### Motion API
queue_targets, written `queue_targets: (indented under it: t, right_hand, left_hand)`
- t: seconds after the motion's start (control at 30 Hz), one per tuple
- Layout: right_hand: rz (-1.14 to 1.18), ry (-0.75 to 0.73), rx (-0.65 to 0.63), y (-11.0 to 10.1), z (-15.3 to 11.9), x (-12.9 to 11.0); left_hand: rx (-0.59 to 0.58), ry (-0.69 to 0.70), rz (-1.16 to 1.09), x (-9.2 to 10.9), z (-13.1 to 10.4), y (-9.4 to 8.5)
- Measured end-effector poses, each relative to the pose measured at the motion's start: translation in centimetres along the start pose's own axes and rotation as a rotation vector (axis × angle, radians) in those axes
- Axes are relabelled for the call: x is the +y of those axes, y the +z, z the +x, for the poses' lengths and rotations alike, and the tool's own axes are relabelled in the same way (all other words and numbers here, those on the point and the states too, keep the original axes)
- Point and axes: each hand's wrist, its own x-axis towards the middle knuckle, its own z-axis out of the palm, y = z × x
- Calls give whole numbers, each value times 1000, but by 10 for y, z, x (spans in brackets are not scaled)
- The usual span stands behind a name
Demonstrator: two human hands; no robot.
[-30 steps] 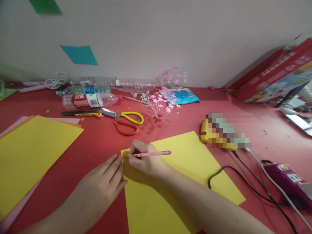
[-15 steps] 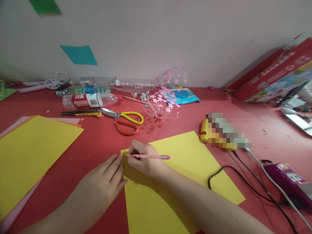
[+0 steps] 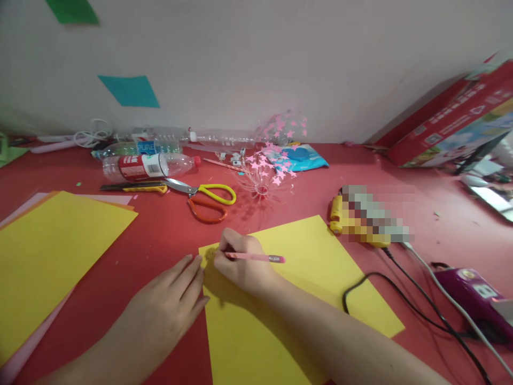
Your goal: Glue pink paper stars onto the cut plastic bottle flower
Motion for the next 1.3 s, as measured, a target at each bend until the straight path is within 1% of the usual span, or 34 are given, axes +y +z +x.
queue_targets:
  t: [0.13,0.3,0.43,0.57,0.73,0.97,1.13,1.3]
  right_hand:
    - [-3,14,3,-1,0,0]
    - [-1,9,-3,-2,0,1]
    - [-4,-15,-21,-1,-1,0]
    - [28,-14,-65,-1,-3,-1]
    - [30,3,-119,0,-6,-1]
    - [13,-67,-164,-1,-6,1]
    - [41,-53,-195,-3,-6,-2]
    - [106,-35,-170,-4,-1,0]
  left_hand:
    - [17,-8,20,0,-1,2]
    - [-16,5,3,-2,0,1]
    - [-6,-2,4,-1,0,1]
    - [19,-7,17,0,0,2]
    - [-7,11,7,-1,0,2]
    - [14,15,18,-1,0,1]
    - [8,12,27,-1,-1,1]
    - [-16,18,16,-1,-1,0]
